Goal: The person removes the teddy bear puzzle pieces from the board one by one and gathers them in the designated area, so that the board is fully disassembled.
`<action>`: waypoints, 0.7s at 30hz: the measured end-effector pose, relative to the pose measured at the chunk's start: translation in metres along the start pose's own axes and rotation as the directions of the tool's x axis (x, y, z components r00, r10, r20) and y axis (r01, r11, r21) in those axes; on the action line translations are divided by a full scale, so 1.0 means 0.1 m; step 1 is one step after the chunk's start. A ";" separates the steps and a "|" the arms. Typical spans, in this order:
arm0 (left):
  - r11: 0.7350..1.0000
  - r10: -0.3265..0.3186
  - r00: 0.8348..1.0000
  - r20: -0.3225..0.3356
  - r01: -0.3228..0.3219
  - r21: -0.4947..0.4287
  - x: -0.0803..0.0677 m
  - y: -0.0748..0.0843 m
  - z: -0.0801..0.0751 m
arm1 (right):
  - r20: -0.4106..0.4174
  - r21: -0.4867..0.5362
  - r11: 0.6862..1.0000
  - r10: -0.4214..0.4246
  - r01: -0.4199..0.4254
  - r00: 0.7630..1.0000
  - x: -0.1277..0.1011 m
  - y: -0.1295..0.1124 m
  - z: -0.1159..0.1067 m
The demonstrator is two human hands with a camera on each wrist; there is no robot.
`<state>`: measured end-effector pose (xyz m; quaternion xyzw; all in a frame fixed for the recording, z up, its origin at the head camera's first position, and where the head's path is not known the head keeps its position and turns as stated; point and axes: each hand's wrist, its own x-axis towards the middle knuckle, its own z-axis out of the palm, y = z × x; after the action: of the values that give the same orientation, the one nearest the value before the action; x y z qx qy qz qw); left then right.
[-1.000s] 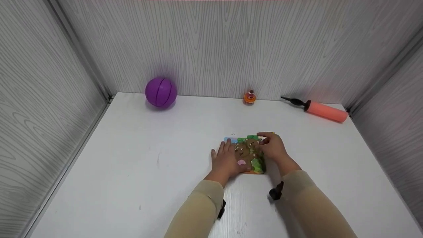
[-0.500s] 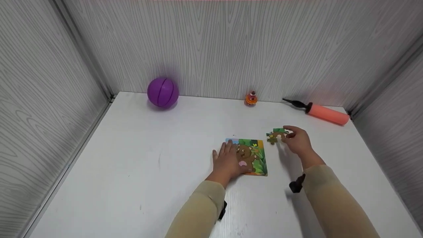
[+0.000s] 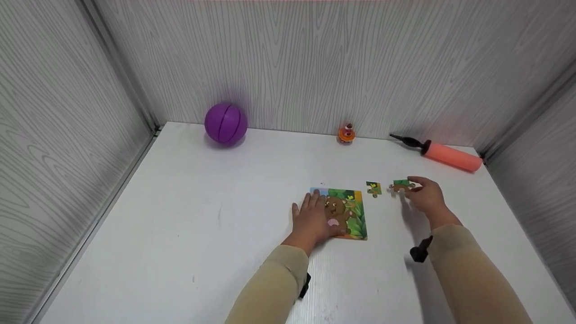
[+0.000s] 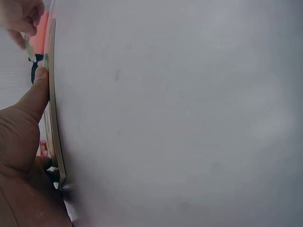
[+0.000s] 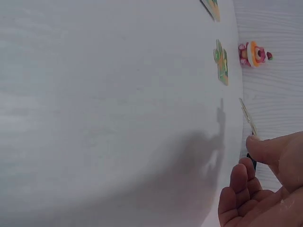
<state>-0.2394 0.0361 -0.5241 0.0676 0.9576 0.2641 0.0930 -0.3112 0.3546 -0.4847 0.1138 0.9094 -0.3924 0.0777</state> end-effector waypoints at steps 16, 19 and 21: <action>1.000 -0.016 0.999 0.038 0.015 0.010 0.00 0.02 -0.03 | 0.032 -0.043 0.997 0.058 -0.056 0.998 0.09 0.10 0.13; 1.000 -0.016 0.999 0.037 0.016 0.009 -0.01 0.02 -0.03 | 0.038 -0.053 0.997 0.060 -0.058 0.997 0.11 0.10 0.14; 1.000 -0.017 0.999 0.036 0.017 0.005 -0.02 0.01 -0.03 | 0.043 -0.059 0.997 0.058 -0.056 0.997 0.13 0.11 0.14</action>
<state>-0.2379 0.0354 -0.5204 0.0645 0.9569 0.2599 0.1122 -0.3198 0.3531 -0.5048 0.1286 0.9148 -0.3661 0.1122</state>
